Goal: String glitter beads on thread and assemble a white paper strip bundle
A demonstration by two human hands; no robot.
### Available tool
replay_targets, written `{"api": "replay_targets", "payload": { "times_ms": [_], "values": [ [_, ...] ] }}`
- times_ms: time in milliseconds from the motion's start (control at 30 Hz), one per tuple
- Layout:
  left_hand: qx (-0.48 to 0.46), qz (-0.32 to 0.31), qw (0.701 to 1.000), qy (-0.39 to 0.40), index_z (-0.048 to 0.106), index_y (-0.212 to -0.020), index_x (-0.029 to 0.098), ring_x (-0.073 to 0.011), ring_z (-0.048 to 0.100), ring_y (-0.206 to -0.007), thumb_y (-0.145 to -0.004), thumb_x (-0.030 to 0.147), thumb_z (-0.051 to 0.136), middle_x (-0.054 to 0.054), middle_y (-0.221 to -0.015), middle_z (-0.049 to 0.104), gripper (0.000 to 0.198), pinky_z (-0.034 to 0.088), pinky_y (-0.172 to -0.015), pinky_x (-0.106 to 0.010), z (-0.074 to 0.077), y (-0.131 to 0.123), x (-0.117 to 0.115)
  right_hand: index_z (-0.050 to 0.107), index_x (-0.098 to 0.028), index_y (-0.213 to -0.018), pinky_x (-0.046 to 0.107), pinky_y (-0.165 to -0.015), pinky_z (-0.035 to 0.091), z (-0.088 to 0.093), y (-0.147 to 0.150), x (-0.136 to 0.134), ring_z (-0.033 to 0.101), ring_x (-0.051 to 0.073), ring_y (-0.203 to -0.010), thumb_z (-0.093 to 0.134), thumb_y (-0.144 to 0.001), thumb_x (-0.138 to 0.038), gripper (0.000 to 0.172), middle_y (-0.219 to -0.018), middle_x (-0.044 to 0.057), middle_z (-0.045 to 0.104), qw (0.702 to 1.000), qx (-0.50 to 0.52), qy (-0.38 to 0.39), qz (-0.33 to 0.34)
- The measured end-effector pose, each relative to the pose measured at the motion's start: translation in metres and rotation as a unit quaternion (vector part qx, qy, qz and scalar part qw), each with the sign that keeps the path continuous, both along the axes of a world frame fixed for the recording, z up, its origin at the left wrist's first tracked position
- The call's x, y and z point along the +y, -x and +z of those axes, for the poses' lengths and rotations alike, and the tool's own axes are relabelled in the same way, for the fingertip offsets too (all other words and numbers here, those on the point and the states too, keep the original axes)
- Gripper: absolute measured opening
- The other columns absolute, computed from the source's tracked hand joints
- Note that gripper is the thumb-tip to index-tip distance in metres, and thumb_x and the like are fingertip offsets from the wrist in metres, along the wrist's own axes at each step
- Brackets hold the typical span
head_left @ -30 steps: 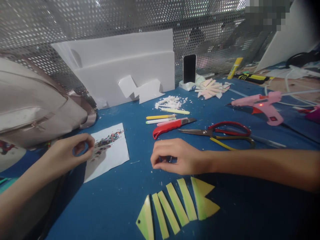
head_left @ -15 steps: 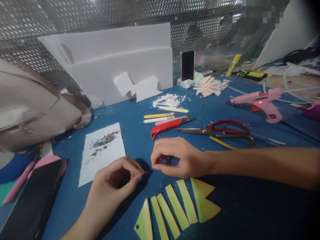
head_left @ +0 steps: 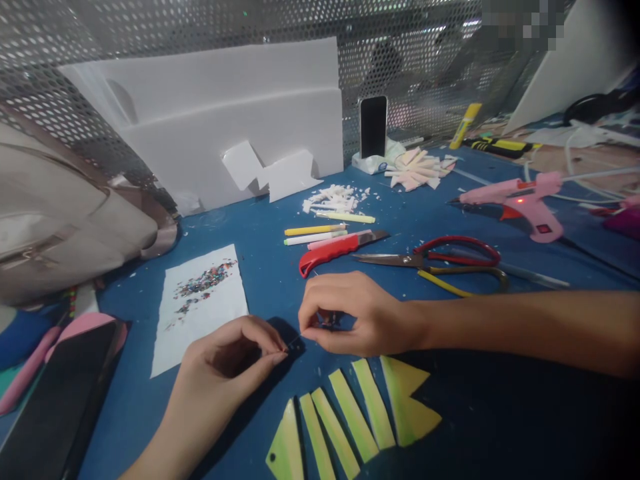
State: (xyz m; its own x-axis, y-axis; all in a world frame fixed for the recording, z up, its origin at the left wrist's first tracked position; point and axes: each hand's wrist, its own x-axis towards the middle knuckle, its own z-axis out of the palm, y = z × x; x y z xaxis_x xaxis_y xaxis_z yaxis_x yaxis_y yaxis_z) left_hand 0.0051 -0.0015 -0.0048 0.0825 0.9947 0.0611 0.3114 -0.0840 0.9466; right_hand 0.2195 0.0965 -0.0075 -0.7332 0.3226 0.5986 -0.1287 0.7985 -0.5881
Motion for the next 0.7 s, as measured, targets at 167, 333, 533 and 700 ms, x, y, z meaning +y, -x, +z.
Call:
{"api": "replay_targets", "payload": {
  "times_ms": [167, 333, 533, 700],
  "values": [
    [-0.028, 0.05, 0.997, 0.043, 0.067, -0.068, 0.022, -0.0107, 0.066, -0.073, -0.078, 0.017, 0.073, 0.001, -0.074, 0.07, 0.013, 0.053, -0.069, -0.016, 0.0034, -0.0072, -0.0037, 0.061, -0.014, -0.085, 0.022, -0.068, 0.041, 0.0002, 0.0002, 0.0002, 0.051, 0.008, -0.072, 0.061, -0.09, -0.014, 0.004, -0.08, 0.0, 0.061, 1.0, -0.012, -0.005, 0.003],
    [-0.017, 0.04, 0.998, 0.049, 0.068, -0.07, 0.022, -0.0124, 0.066, -0.073, -0.078, 0.021, 0.073, 0.0, -0.075, 0.07, 0.01, 0.053, -0.069, -0.018, 0.0028, -0.0062, -0.0025, 0.06, -0.015, -0.085, 0.022, -0.068, 0.041, -0.0006, 0.0003, 0.0001, 0.052, 0.009, -0.072, 0.061, -0.09, -0.015, 0.005, -0.08, 0.0, 0.061, 1.0, -0.024, -0.005, 0.003],
    [-0.016, 0.063, 0.996, 0.057, 0.067, -0.069, 0.022, -0.0112, 0.064, -0.073, -0.077, 0.021, 0.073, 0.002, -0.073, 0.069, 0.01, 0.051, -0.068, -0.017, 0.0042, -0.0078, -0.0041, 0.06, -0.015, -0.085, 0.022, -0.068, 0.041, -0.0009, 0.0003, 0.0004, 0.051, 0.009, -0.072, 0.061, -0.09, -0.014, 0.005, -0.081, 0.0, 0.061, 1.0, -0.012, -0.005, 0.001],
    [-0.012, 0.048, 0.997, 0.053, 0.068, -0.071, 0.022, -0.0117, 0.065, -0.074, -0.078, 0.022, 0.073, 0.001, -0.075, 0.07, 0.009, 0.052, -0.069, -0.018, 0.0021, -0.006, -0.0041, 0.06, -0.014, -0.085, 0.022, -0.068, 0.041, -0.0012, 0.0001, 0.0006, 0.051, 0.008, -0.072, 0.061, -0.089, -0.014, 0.004, -0.081, 0.0, 0.061, 1.0, -0.012, -0.004, 0.001]
  ]
}}
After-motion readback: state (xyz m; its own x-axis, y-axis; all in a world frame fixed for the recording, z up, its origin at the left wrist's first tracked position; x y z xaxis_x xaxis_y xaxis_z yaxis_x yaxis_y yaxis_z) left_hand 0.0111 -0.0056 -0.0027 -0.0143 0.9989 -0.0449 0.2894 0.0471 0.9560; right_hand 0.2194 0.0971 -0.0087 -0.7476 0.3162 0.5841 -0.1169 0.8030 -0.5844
